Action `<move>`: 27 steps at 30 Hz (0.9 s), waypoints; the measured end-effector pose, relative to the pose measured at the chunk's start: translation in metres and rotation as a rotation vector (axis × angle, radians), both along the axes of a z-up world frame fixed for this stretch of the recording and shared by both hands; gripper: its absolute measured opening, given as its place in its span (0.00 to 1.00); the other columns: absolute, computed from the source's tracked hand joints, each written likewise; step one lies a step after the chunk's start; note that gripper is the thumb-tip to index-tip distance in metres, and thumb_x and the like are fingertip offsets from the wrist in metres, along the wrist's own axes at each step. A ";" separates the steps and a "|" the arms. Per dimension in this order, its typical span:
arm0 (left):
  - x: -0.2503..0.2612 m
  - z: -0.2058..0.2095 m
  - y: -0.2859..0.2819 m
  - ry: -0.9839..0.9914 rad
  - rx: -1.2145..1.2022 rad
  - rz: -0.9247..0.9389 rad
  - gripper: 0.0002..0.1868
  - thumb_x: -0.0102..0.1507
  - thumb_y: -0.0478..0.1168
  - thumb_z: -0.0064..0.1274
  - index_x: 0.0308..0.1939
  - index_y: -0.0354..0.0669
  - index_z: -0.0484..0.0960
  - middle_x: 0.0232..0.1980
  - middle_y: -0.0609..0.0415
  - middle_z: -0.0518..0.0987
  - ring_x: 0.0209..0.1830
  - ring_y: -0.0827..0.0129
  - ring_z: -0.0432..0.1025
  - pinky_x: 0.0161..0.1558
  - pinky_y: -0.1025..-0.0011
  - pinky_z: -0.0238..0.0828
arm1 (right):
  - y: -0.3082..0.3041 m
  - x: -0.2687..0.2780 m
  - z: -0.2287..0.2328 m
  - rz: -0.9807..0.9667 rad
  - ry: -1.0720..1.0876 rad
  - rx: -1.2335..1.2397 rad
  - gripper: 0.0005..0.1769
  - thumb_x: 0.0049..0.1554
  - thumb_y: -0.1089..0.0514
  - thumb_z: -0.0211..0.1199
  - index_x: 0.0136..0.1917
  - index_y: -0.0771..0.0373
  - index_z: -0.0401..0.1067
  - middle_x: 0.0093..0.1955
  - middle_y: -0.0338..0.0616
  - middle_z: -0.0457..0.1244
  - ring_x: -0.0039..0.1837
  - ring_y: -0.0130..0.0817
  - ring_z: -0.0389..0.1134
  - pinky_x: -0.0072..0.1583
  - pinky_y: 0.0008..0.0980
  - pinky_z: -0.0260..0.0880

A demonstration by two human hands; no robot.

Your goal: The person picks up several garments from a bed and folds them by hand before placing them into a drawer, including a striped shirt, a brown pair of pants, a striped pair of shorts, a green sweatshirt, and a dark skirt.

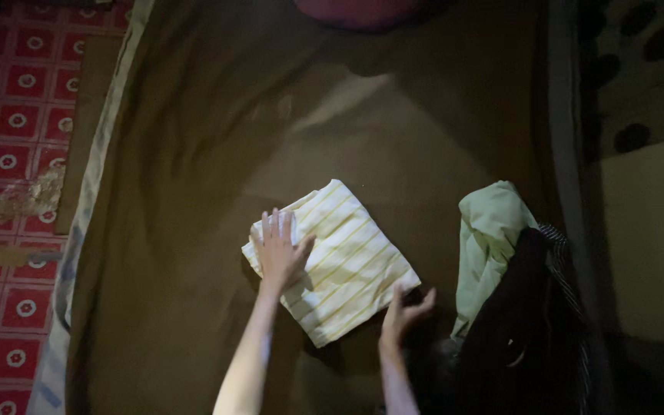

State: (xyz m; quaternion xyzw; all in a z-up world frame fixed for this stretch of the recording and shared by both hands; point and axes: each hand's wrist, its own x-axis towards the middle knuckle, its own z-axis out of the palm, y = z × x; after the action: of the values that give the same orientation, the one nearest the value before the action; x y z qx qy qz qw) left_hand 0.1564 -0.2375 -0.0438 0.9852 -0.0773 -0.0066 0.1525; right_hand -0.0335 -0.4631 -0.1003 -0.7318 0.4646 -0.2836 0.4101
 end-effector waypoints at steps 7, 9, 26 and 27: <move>0.081 -0.054 0.015 0.551 -0.166 -0.180 0.45 0.57 0.69 0.60 0.67 0.41 0.76 0.59 0.44 0.78 0.60 0.53 0.72 0.59 0.56 0.68 | 0.084 -0.016 -0.015 0.119 -0.221 0.855 0.51 0.51 0.51 0.74 0.79 0.64 0.52 0.76 0.44 0.57 0.72 0.33 0.59 0.71 0.36 0.58; 0.077 -0.063 0.026 0.671 -0.293 -0.245 0.42 0.56 0.67 0.63 0.63 0.39 0.81 0.52 0.45 0.85 0.53 0.55 0.82 0.55 0.62 0.77 | 0.084 -0.005 -0.008 0.222 -0.337 0.930 0.48 0.51 0.52 0.74 0.78 0.64 0.57 0.75 0.43 0.59 0.70 0.32 0.61 0.69 0.35 0.59; -0.214 0.296 0.180 0.516 -1.495 0.183 0.57 0.52 0.37 0.64 0.79 0.56 0.44 0.72 0.52 0.66 0.70 0.66 0.64 0.67 0.65 0.65 | 0.033 -0.051 0.270 0.915 0.060 1.237 0.28 0.53 0.47 0.65 0.59 0.68 0.76 0.54 0.51 0.69 0.50 0.42 0.70 0.51 0.40 0.73; -0.245 0.330 0.195 0.435 -1.594 0.145 0.54 0.54 0.36 0.63 0.79 0.52 0.49 0.70 0.51 0.69 0.68 0.67 0.65 0.65 0.67 0.65 | 0.038 -0.070 0.298 1.018 -0.110 1.116 0.30 0.52 0.45 0.62 0.61 0.67 0.75 0.56 0.48 0.70 0.53 0.38 0.73 0.53 0.36 0.75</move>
State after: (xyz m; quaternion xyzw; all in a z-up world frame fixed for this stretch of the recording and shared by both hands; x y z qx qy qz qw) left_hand -0.0889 -0.0427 0.2860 0.5612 0.0362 -0.1304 0.8165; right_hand -0.1037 -0.4254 0.1982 -0.5248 0.1229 0.1819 0.8224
